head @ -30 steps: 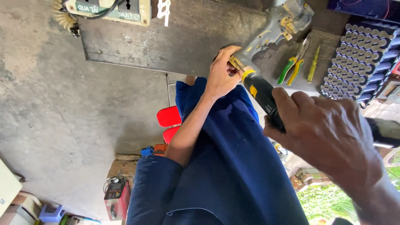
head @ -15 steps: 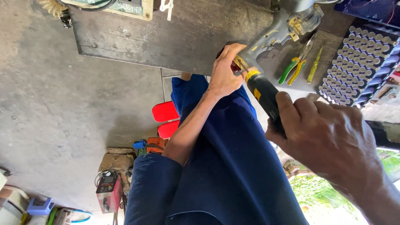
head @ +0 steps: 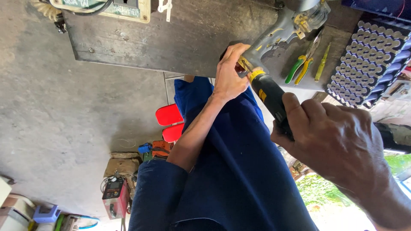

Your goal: Finalizing the assembly of a power drill by adjusting internal components with pliers and securing the housing with a screwdriver.

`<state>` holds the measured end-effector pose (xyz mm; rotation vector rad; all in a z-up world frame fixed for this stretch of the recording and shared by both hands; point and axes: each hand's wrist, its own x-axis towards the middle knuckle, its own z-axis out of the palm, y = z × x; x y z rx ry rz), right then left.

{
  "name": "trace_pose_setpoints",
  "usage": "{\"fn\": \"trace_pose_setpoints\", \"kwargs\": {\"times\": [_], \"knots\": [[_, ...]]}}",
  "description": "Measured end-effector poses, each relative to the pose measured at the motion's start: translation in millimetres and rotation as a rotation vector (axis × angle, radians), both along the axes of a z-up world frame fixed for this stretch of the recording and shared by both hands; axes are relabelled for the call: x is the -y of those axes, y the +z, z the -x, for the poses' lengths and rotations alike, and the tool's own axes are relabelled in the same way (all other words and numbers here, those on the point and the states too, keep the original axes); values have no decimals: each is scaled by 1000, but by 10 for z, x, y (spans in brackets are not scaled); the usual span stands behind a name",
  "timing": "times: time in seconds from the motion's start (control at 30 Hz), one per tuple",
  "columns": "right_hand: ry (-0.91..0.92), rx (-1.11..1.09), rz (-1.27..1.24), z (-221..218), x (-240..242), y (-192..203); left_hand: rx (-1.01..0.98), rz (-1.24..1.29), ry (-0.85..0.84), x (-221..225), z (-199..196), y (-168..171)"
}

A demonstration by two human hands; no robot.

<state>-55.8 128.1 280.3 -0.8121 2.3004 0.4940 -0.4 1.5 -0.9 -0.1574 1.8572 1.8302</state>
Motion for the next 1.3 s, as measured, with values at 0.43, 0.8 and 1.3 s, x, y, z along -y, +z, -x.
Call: {"fn": "trace_pose_setpoints", "kwargs": {"times": [0.43, 0.8, 1.3], "knots": [[-72, 81, -52, 44, 58, -29, 7, 18, 23, -13, 22, 32], [-204, 104, 56, -39, -34, 75, -44, -38, -12, 60, 75, 224], [-802, -131, 343, -1196, -1078, 143, -152, 188, -82, -122, 18, 308]]}}
